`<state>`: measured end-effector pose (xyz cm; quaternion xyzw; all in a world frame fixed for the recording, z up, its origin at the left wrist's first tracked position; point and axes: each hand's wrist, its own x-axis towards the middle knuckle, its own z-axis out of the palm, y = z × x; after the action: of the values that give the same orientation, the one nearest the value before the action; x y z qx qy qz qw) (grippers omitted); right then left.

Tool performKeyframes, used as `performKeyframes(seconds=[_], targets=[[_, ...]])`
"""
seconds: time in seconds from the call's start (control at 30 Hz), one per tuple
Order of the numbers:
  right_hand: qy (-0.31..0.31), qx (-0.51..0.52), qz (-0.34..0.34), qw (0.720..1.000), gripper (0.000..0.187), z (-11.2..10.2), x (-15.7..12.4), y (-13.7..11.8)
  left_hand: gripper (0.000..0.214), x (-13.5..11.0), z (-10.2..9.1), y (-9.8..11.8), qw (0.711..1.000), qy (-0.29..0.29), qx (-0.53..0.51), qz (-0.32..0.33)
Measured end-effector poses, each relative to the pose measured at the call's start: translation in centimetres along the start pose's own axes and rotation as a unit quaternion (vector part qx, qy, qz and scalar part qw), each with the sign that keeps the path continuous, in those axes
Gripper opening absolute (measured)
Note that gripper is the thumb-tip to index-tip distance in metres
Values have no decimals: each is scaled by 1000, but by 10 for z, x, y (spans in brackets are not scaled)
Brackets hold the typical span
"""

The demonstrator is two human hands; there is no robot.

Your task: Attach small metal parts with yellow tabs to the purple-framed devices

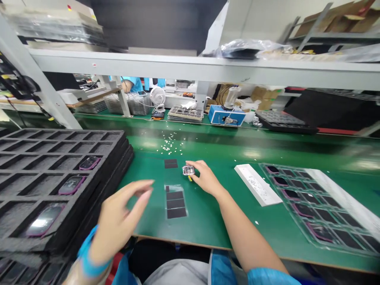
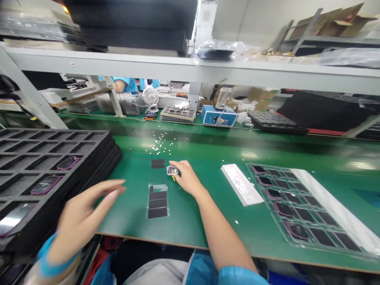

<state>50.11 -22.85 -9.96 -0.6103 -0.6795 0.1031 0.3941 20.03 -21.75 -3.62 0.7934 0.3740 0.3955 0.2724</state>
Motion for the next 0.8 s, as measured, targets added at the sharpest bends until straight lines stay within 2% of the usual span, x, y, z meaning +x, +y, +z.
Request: performKeyframes(seconds=[0.07, 0.1, 0.13, 0.2, 0.27, 0.3, 0.4, 0.53, 0.6, 0.7, 0.8], targets=[[-25, 77, 0, 997, 55, 0, -4, -17, 37, 46, 43, -5, 991, -87, -100, -24], [-17, 114, -1, 993, 51, 2, -6, -24, 42, 66, 63, -10, 975, -135, -168, -52], [9, 150, -3, 989, 47, 5, -7, -29, 45, 82, 81, -15, 946, -179, -252, -93], [88, 213, 0, 973, 35, 15, -8, -35, 50, 101, 109, -26, 860, -245, -422, -149], [147, 238, 9, 960, 29, 28, -7, -37, 49, 103, 126, -35, 791, -253, -531, -170], [160, 231, 14, 960, 27, 33, -6, -36, 48, 100, 131, -38, 771, -243, -562, -175], [167, 170, 18, 971, 22, 45, -6, -36, 48, 88, 136, -42, 751, -213, -591, -205], [152, 127, 17, 980, 13, 47, -9, -35, 50, 81, 138, -43, 753, -183, -578, -257], [152, 135, 32, 979, 15, 44, -9, -32, 46, 82, 139, -43, 746, -175, -581, -276], [205, 164, 79, 962, 18, 37, -6, -26, 46, 83, 137, -43, 728, -172, -603, -276], [261, 151, 97, 948, 18, 30, -4, -22, 49, 85, 132, -43, 730, -180, -613, -245]])
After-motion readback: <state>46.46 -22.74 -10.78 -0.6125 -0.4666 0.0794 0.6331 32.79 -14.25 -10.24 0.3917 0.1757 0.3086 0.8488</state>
